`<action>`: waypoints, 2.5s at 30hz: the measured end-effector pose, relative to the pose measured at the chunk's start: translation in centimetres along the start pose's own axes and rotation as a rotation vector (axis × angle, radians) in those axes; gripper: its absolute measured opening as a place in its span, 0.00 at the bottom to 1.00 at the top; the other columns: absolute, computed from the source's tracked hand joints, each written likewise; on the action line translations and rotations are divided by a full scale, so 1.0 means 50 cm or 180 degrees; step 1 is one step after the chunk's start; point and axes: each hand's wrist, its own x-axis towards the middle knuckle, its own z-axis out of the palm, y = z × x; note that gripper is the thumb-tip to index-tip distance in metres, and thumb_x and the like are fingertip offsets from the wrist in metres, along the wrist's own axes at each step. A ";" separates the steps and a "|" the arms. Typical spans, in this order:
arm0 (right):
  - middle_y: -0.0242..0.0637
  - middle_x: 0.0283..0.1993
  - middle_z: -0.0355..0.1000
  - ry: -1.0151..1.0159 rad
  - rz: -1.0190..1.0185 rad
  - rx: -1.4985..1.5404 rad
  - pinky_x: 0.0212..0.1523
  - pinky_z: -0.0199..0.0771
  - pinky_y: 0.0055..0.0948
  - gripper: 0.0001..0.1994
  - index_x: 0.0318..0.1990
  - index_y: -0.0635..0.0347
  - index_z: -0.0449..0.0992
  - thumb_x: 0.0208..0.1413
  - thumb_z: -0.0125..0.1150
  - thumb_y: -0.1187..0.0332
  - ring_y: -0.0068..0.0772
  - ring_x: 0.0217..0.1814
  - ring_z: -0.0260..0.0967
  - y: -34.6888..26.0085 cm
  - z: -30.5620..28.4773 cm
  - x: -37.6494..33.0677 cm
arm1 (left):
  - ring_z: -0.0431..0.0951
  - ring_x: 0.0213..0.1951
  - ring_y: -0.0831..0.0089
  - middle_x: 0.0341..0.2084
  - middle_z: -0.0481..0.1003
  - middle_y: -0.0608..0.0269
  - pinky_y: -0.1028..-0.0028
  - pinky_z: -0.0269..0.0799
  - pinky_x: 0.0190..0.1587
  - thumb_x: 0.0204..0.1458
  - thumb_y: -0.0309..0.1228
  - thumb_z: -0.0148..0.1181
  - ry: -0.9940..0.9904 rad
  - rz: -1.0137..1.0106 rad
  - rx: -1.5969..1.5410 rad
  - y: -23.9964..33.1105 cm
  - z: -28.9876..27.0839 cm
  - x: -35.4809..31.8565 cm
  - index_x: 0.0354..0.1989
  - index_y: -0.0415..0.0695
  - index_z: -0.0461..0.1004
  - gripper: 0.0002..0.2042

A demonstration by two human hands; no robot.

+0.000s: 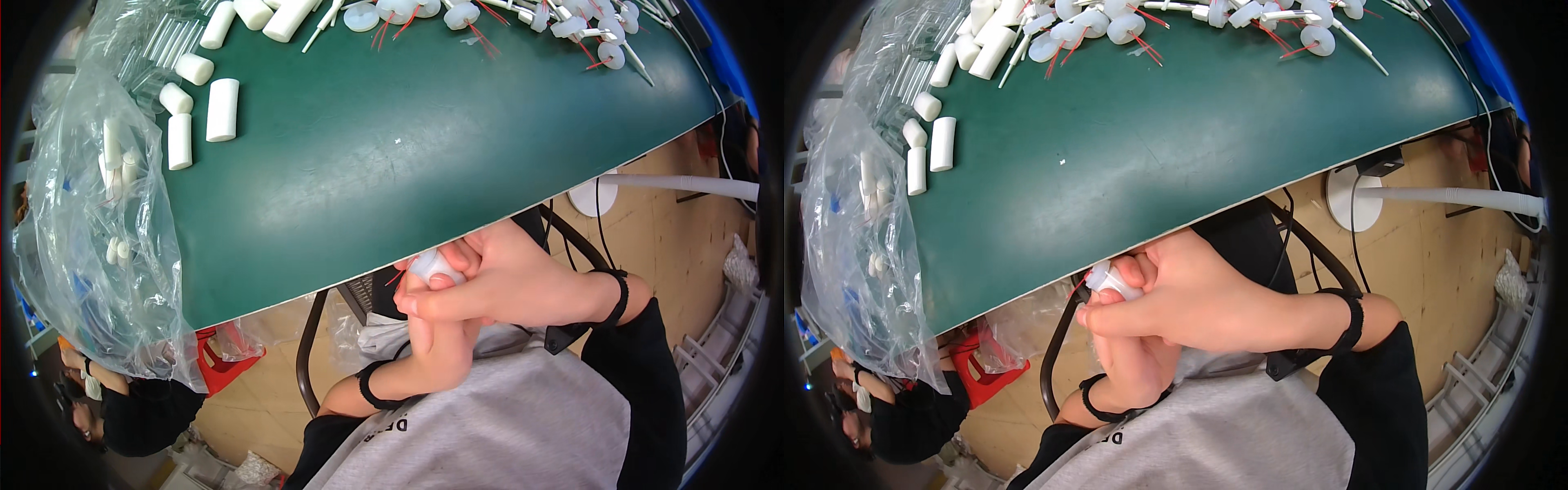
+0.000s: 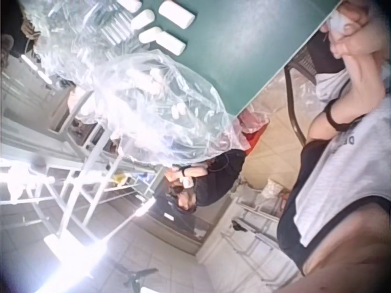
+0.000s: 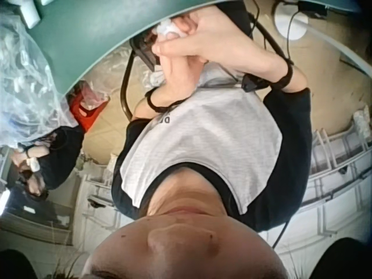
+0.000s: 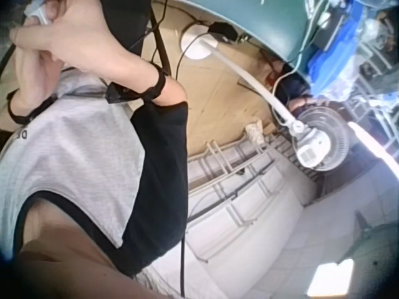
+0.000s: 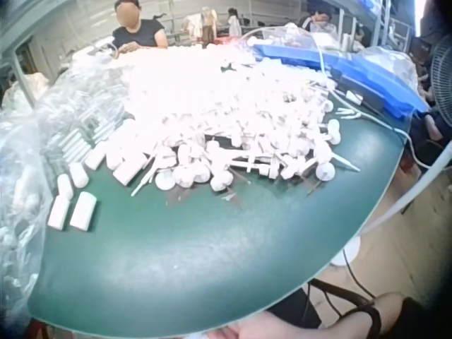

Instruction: Assembling small plastic components at an industrial workstation.

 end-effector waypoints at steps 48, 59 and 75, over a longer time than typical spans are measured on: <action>0.34 0.42 0.66 -0.0321 -0.0026 -0.0286 0.42 0.68 0.21 0.25 0.49 0.63 0.65 0.45 0.68 0.63 0.22 0.45 0.64 -0.002 0.021 -0.012 | 0.65 0.24 0.75 0.25 0.63 0.63 0.72 0.64 0.22 0.59 0.38 0.45 -0.0921 -0.0686 -0.0412 0.057 -0.072 0.010 0.44 0.44 0.55 0.13; 0.36 0.47 0.65 -0.0614 -0.0561 -0.0344 0.51 0.63 0.25 0.28 0.51 0.63 0.64 0.44 0.69 0.64 0.24 0.49 0.62 0.028 0.017 -0.010 | 0.65 0.31 0.76 0.27 0.64 0.64 0.78 0.63 0.36 0.57 0.50 0.45 -0.0946 -0.0623 -0.0190 0.064 -0.079 -0.011 0.48 0.44 0.58 0.22; 0.28 0.30 0.67 -0.0215 -0.0149 -0.0054 0.33 0.68 0.18 0.20 0.38 0.63 0.71 0.43 0.70 0.59 0.15 0.31 0.64 0.008 0.017 0.007 | 0.63 0.27 0.79 0.27 0.62 0.68 0.76 0.63 0.31 0.59 0.49 0.41 -0.0392 -0.0528 0.0051 0.043 -0.042 -0.008 0.39 0.45 0.59 0.18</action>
